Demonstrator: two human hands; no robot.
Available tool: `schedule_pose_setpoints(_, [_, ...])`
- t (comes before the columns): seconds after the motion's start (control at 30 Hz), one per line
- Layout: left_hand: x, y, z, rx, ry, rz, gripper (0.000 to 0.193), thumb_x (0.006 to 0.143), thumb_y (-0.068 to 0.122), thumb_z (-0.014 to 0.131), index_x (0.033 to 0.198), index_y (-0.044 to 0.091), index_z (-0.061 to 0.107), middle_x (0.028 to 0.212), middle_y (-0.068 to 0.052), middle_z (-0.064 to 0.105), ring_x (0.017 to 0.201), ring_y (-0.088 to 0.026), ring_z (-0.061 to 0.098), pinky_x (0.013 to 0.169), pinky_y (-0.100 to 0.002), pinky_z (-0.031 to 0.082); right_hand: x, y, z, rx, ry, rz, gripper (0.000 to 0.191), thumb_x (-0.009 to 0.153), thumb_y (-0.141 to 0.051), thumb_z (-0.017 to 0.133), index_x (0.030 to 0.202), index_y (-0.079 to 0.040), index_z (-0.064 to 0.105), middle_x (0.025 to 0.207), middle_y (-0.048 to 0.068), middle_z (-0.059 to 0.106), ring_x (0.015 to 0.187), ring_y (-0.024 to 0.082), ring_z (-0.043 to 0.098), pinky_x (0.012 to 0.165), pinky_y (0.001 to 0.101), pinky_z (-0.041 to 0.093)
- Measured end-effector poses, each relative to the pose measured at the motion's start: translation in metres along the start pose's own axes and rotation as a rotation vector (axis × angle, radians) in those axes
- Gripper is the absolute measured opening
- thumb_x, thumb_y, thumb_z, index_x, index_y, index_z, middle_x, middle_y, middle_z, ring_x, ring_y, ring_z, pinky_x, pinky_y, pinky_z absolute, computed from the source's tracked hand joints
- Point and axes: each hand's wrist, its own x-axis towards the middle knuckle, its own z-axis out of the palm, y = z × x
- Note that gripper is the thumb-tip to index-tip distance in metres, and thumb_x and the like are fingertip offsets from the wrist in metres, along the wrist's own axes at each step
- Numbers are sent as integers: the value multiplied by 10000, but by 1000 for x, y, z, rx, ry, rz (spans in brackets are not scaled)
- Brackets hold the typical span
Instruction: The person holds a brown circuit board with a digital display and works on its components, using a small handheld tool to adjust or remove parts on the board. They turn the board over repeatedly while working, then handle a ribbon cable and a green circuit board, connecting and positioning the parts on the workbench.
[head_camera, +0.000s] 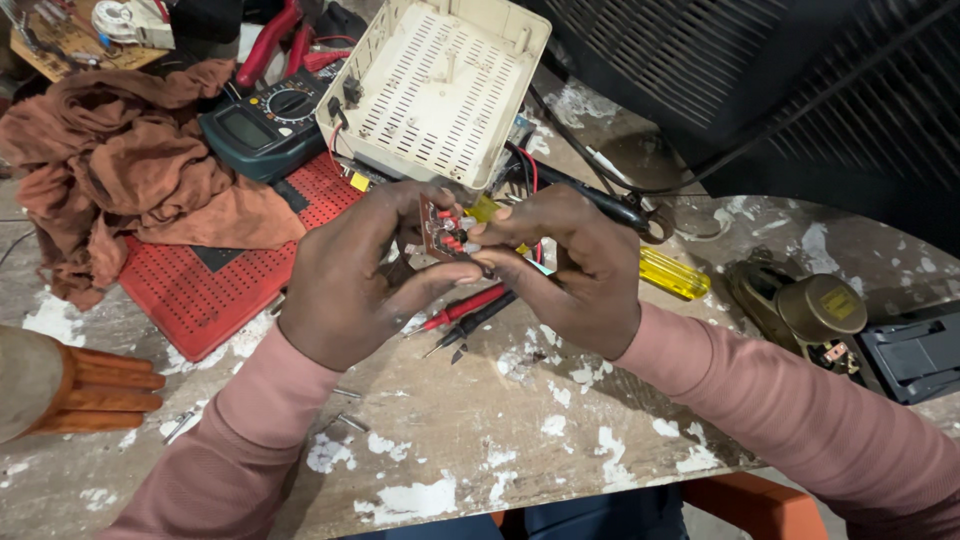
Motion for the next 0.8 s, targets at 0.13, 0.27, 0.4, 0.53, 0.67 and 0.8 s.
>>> schedule_pose_setpoints(0.13, [2, 1, 0, 25, -15, -8, 603, 835, 317, 893, 1280, 20, 615, 1044, -111, 708, 821, -146, 734, 654, -280, 594, -4, 2, 0, 110, -15, 77, 319, 968, 82, 757, 1191, 4, 543, 1133, 146, 715, 1086, 181, 745, 931, 282, 603])
schedule_pose_setpoints(0.27, [2, 3, 0, -8, -31, -26, 595, 835, 310, 876, 1282, 19, 611, 1123, -120, 718, 869, -152, 761, 655, -268, 626, -7, 3, -1, 277, -29, 190, 308, 995, 106, 691, 1185, 4, 472, 1156, 164, 685, 1139, 203, 737, 996, 307, 627])
schedule_pose_setpoints(0.4, [2, 2, 0, 34, -18, 15, 601, 834, 308, 881, 1283, 17, 606, 1101, -124, 715, 913, -177, 770, 702, -288, 643, -7, 3, -1, 319, -43, 216, 325, 1010, 123, 676, 1177, -19, 436, 1135, 148, 673, 1094, 176, 721, 959, 282, 602])
schedule_pose_setpoints(0.53, [3, 2, 0, 55, -16, 60, 607, 836, 311, 884, 1284, 12, 605, 1117, -133, 715, 936, -197, 772, 727, -299, 640, -5, 2, 0, 356, -31, 248, 329, 1000, 104, 694, 1150, -35, 436, 1087, 105, 638, 1093, 160, 715, 964, 291, 615])
schedule_pose_setpoints(0.67, [2, 4, -1, 27, -11, 94, 573, 859, 306, 876, 1268, 10, 606, 1173, -138, 719, 991, -209, 778, 783, -303, 645, -4, 1, 1, 444, -37, 284, 317, 1019, 65, 683, 1169, -49, 428, 1081, 71, 613, 1043, 114, 678, 940, 265, 584])
schedule_pose_setpoints(0.8, [3, 6, -2, 36, -14, 116, 563, 855, 304, 880, 1252, 5, 615, 1160, -138, 721, 988, -213, 775, 799, -312, 636, -9, 0, 2, 322, -67, 241, 282, 1051, 37, 666, 1214, -50, 453, 1031, 63, 556, 902, 65, 547, 839, 214, 486])
